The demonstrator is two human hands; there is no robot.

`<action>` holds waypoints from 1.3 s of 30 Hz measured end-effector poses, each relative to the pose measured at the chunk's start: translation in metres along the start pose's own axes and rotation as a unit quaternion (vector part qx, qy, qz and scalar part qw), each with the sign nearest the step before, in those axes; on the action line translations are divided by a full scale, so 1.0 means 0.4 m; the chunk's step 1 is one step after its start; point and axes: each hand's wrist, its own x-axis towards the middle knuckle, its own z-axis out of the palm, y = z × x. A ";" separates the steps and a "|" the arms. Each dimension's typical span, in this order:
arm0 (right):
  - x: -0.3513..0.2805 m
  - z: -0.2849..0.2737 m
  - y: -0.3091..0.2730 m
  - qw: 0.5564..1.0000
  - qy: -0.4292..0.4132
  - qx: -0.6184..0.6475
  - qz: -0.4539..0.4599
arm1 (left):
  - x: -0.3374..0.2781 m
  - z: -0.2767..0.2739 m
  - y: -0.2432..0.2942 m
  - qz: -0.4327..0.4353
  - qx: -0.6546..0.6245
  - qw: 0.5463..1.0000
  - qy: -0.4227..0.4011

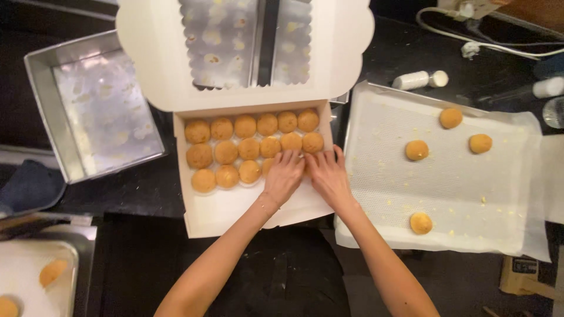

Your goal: Packing round pastries from trays and pans into white cardboard gift boxes.

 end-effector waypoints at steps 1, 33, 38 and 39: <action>-0.003 0.015 0.004 1.000 0.004 -0.009 0.013 | -0.006 0.013 -0.010 0.016 -0.004 1.000 0.004; 0.054 0.285 1.309 0.978 0.154 0.049 0.131 | 0.527 0.003 0.670 -0.180 -0.222 0.922 0.261; 0.028 0.314 1.361 0.987 0.141 -0.015 0.072 | 0.684 0.083 0.705 -0.189 -0.292 0.891 0.290; 0.019 0.317 1.366 0.989 0.132 -0.035 0.061 | 0.714 0.105 0.704 -0.197 -0.319 0.877 0.301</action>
